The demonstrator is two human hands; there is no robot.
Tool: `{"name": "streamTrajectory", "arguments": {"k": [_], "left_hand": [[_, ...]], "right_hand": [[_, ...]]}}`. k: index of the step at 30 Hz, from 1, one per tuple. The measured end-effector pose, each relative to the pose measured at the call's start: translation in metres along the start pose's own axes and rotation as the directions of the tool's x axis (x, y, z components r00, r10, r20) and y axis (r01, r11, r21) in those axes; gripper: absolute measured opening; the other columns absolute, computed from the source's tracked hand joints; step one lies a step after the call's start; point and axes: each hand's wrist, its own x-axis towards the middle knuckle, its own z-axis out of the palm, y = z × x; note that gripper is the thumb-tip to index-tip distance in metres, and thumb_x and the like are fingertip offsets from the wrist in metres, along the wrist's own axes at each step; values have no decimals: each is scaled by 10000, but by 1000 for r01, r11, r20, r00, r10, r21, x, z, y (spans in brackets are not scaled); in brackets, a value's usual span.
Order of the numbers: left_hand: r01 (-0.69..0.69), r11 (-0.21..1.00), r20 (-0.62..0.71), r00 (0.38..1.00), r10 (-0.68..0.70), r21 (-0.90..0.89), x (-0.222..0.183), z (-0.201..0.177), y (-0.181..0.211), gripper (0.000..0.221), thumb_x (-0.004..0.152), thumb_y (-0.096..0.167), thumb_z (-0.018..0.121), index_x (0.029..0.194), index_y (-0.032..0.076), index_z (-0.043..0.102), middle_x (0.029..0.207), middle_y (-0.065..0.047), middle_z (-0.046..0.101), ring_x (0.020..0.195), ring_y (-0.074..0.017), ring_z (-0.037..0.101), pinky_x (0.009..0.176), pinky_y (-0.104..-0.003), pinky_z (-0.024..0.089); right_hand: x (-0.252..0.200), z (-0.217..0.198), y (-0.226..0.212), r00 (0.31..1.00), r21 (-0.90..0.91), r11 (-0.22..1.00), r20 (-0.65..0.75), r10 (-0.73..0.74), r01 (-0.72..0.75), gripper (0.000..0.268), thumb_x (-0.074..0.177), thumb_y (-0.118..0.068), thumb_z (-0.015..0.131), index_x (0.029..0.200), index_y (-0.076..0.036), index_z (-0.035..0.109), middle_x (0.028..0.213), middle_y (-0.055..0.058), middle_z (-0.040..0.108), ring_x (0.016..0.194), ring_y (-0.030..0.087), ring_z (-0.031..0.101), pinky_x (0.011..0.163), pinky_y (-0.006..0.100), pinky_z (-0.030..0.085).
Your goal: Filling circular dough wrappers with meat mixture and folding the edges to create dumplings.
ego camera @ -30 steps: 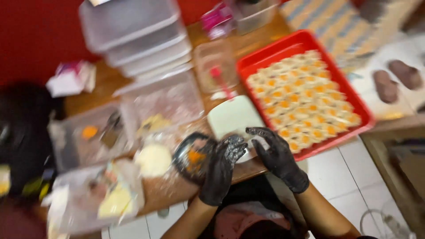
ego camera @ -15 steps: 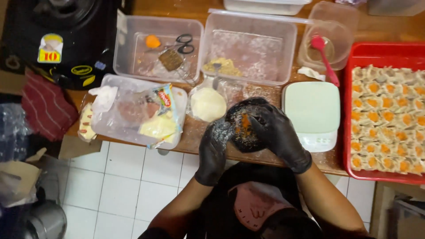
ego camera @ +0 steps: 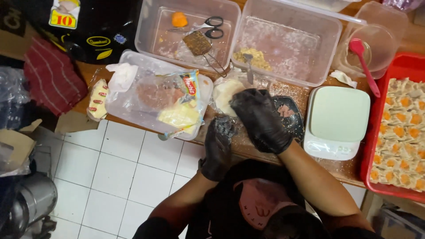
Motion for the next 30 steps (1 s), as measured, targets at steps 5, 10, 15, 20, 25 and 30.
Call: {"name": "streamTrajectory", "arguments": {"k": [5,10,15,20,25,30], "left_hand": [[-237,804,-152,915,373,545,-38,103,-66,233,987,335,586,960,137,705,1013,6,753,884,-46,710,826,-48,522],[-182,600,-94,912,399,779,-36,107,-84,357,1003,252,497,1317,106,581,1346,-54,609,1205,-200,602,1075,-281,475],[-192,534,-1,940,340,823,2,41,-67,348,1011,205,494,1325,67,558,1320,-101,604,1160,-238,607,1011,-335,500],[-174,505,53,968,244,845,23,11,-74,320,976,182,597,1282,92,614,1252,-124,642,1118,-277,621,947,-399,504],[-48,499,-59,979,195,866,20,31,-110,396,953,216,628,1341,146,592,1356,-104,578,1268,-278,538,1064,-405,395],[38,644,-95,994,55,764,-8,98,-160,458,983,368,544,1410,203,525,1406,-217,519,1294,-395,503,1143,-492,362]], "right_hand": [[3,-14,-12,974,-225,950,-125,190,-214,158,931,-304,671,955,-150,696,893,63,718,899,260,692,807,414,541],[-11,-38,-6,872,112,909,-257,416,-401,114,880,-229,733,967,-156,718,760,11,644,773,92,599,716,302,519],[-34,-62,-30,890,351,877,-196,411,-328,314,798,35,736,1099,-9,657,847,105,583,855,112,547,800,316,570],[-55,-95,-1,761,565,786,-386,521,-251,170,798,-12,785,871,9,633,599,65,508,512,153,602,507,237,523],[-82,-135,-2,839,70,991,-528,133,-113,99,947,-26,692,850,-10,687,804,127,682,826,144,648,798,294,535],[-85,-120,-58,928,-413,906,-294,-227,90,172,834,-108,792,922,16,713,985,209,714,1011,387,679,849,479,549]]}}
